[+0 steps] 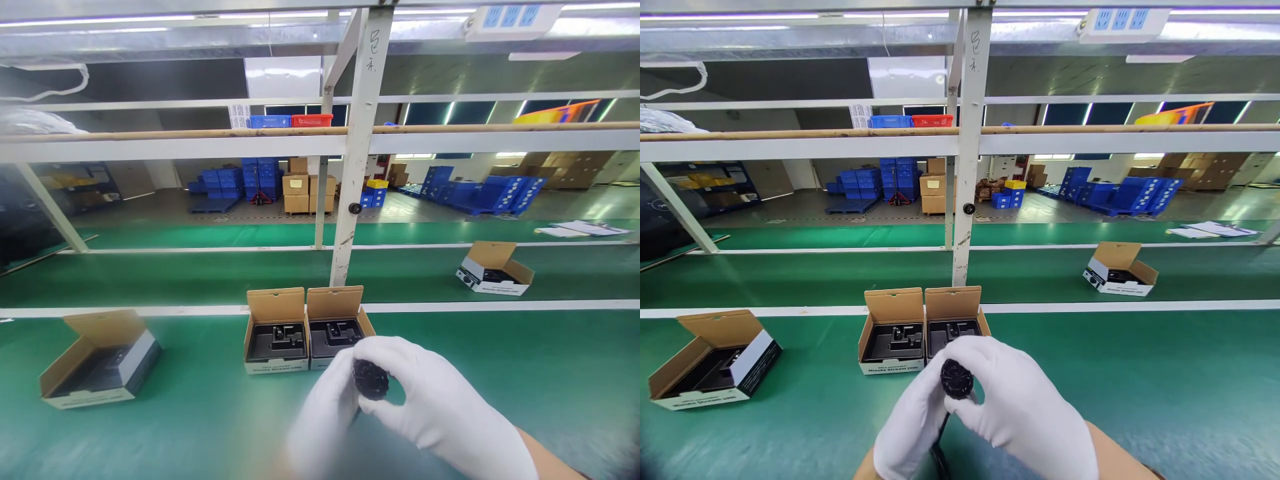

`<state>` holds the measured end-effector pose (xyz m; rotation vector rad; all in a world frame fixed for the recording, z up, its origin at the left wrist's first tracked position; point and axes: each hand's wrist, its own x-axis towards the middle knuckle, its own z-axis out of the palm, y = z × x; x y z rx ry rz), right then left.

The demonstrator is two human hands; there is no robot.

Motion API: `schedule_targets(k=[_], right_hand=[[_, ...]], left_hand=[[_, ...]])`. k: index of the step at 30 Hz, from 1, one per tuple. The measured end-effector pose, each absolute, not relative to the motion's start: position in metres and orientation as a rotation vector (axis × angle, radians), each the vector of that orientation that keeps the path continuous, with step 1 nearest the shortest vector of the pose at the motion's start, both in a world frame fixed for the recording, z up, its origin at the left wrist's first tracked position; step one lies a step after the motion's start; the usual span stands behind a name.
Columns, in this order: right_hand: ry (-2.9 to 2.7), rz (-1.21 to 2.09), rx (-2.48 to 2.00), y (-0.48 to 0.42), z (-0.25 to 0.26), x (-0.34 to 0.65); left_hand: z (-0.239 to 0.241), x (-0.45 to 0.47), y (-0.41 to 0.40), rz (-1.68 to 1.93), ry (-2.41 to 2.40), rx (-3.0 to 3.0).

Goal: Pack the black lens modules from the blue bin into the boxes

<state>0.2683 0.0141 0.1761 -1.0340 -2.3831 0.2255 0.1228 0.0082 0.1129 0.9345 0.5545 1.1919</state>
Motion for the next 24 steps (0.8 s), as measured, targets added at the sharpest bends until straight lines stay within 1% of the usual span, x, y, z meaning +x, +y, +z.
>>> schedule_targets(k=[6,11,14,17,20,22,24], right_hand=[[-2.390,0.239,-1.005,0.017,0.170,0.275],[-2.400,0.224,-1.087,0.018,0.170,0.280],[-2.401,0.249,-1.069,0.016,0.175,0.279],[-2.319,0.188,-1.118,0.034,0.181,0.280],[-2.228,0.095,-1.337,0.080,0.174,0.287],[-2.302,0.034,-1.500,0.118,0.156,0.292],[-2.476,-0.073,-1.588,0.149,0.133,0.293]], left_hand=[[0.109,0.122,0.008,1.231,0.351,0.846],[0.119,0.105,0.008,1.288,0.765,0.969],[0.116,0.098,0.018,1.262,0.782,1.039],[0.092,0.102,0.026,1.001,0.626,0.994],[0.059,0.106,0.014,0.690,0.626,0.760],[0.043,0.102,-0.003,0.662,0.684,0.686],[0.037,0.090,-0.020,0.716,0.729,0.690]])
